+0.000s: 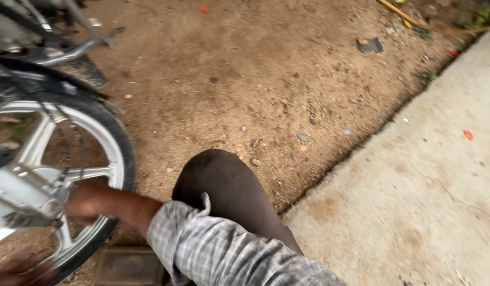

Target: Replacing or repairing a tire valve core on a motorcycle wheel.

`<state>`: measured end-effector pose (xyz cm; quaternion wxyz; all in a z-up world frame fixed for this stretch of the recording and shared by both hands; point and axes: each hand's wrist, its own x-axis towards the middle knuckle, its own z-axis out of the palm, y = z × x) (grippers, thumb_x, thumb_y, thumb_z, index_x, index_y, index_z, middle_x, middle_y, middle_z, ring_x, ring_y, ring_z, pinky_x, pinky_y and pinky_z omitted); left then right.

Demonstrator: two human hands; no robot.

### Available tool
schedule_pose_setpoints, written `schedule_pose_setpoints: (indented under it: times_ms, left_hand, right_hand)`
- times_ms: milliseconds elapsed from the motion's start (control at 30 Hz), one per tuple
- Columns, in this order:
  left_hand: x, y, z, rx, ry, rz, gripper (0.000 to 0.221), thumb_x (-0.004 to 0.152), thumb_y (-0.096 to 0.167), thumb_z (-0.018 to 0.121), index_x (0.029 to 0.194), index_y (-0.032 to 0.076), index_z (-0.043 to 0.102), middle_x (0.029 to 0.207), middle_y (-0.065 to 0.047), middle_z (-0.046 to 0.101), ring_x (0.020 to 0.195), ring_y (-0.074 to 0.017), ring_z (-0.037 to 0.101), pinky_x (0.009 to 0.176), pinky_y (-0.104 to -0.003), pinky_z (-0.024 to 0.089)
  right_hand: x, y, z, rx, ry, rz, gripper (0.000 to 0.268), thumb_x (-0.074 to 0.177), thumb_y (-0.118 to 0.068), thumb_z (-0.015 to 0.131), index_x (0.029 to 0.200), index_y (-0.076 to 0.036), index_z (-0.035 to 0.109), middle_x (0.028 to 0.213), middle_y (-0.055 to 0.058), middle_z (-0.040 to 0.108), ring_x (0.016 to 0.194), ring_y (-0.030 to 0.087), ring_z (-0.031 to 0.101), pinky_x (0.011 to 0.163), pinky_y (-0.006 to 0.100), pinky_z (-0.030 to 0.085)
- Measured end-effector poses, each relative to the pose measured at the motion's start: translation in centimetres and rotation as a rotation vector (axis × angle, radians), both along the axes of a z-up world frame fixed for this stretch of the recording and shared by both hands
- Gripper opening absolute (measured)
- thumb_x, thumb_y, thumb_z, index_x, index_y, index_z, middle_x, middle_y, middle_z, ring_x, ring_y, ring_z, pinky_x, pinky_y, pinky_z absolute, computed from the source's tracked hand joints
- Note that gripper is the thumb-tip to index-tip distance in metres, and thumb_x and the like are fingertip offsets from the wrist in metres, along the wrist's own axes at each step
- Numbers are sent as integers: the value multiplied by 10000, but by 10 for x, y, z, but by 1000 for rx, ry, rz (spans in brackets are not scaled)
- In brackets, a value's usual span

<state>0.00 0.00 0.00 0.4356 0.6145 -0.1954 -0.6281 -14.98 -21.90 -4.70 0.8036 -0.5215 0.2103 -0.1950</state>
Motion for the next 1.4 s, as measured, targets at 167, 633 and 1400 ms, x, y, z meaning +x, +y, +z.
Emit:
schedule_pose_setpoints:
  times_ms: [167, 633, 1400]
  left_hand:
    - [-25, 13, -83, -23, 163, 195, 562, 789, 278, 586, 1287, 21, 624, 1110, -143, 753, 1010, -256, 731, 767, -365, 578]
    - [-10, 72, -100, -75, 385, 779, 222, 934, 32, 559, 1135, -38, 624, 930, -150, 680, 805, -265, 659, 733, -409, 567]
    - [-30, 54, -190, 472, -335, 67, 606, 814, 500, 750, 1138, -12, 760, 1086, -208, 780, 939, -306, 788, 848, -440, 638]
  right_hand:
    - [36, 73, -2, -891, 609, 176, 178, 749, -157, 701, 740, -4, 792, 697, 156, 703, 614, 291, 727, 614, 438, 601]
    - [30, 65, -93, -1092, 466, 169, 310, 659, -169, 775, 934, -26, 752, 940, 207, 696, 898, 377, 679, 791, 478, 547]
    - [-7, 116, -97, -246, 1096, 429, 712, 886, -581, 612, 1425, -116, 590, 1455, 203, 579, 1347, 376, 547, 1125, 552, 407]
